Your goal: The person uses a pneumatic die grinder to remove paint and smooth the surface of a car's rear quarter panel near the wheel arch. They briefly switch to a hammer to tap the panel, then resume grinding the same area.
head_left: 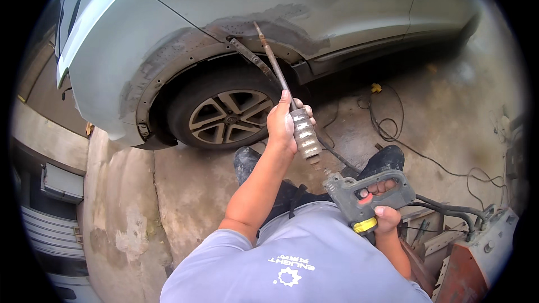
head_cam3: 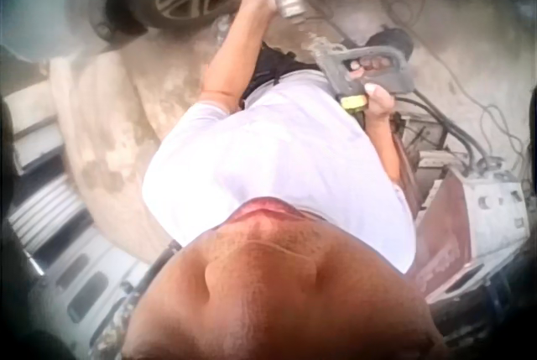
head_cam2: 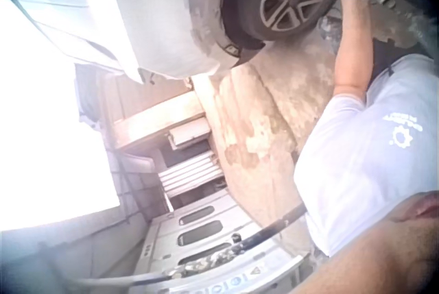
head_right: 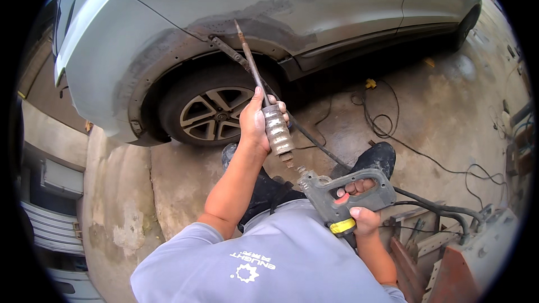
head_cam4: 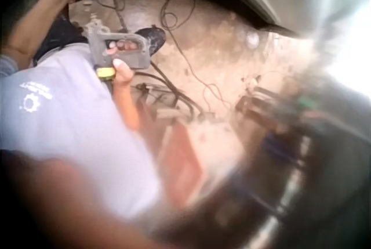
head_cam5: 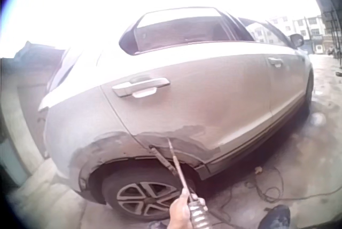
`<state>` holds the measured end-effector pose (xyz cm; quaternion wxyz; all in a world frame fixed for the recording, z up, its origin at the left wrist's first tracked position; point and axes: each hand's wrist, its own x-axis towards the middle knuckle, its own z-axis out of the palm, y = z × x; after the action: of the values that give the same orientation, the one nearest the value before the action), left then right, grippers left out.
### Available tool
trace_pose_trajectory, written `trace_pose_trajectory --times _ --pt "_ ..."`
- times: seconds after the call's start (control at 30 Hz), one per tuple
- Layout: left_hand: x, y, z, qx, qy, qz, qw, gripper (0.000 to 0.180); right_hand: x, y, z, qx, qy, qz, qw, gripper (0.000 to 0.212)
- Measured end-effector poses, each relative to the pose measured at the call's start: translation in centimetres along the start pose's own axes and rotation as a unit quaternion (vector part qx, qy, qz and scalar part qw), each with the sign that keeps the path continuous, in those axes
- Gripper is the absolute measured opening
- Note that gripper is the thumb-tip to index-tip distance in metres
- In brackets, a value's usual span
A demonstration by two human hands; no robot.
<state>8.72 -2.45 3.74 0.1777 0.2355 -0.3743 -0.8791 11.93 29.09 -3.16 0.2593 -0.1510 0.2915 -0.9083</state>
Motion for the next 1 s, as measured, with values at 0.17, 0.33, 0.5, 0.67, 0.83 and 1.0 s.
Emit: trace_pose_trajectory --times 0.17,0.33,0.5,0.67,0.83,1.0 --pt "-0.3 0.3 -0.7 -0.048 -0.068 -0.032 0.996 0.047 0.4 0.1 0.9 0.019 0.046 0.031 0.998 0.06" --pt "1.1 -2.4 -3.1 -0.393 -0.372 -0.048 0.84 0.046 1.0 -0.4 2.0 -0.014 0.071 0.069 0.995 0.048" --pt "0.4 -1.2 -3.5 -0.196 -0.23 -0.035 0.953 0.046 1.3 -0.6 1.7 -0.021 0.079 0.074 0.994 0.046" --pt "0.0 -0.9 -2.4 0.022 -0.05 -0.002 0.999 0.045 1.1 -0.6 1.7 -0.02 0.077 0.09 0.993 0.048" --pt "0.4 -0.9 -2.6 0.015 -0.056 -0.02 0.998 0.045 0.8 -0.1 0.2 -0.009 0.046 0.078 0.996 0.05" --pt "0.5 -0.7 -2.5 0.005 -0.064 -0.018 0.998 0.046 0.7 -0.2 0.7 -0.013 0.075 0.072 0.994 0.05"
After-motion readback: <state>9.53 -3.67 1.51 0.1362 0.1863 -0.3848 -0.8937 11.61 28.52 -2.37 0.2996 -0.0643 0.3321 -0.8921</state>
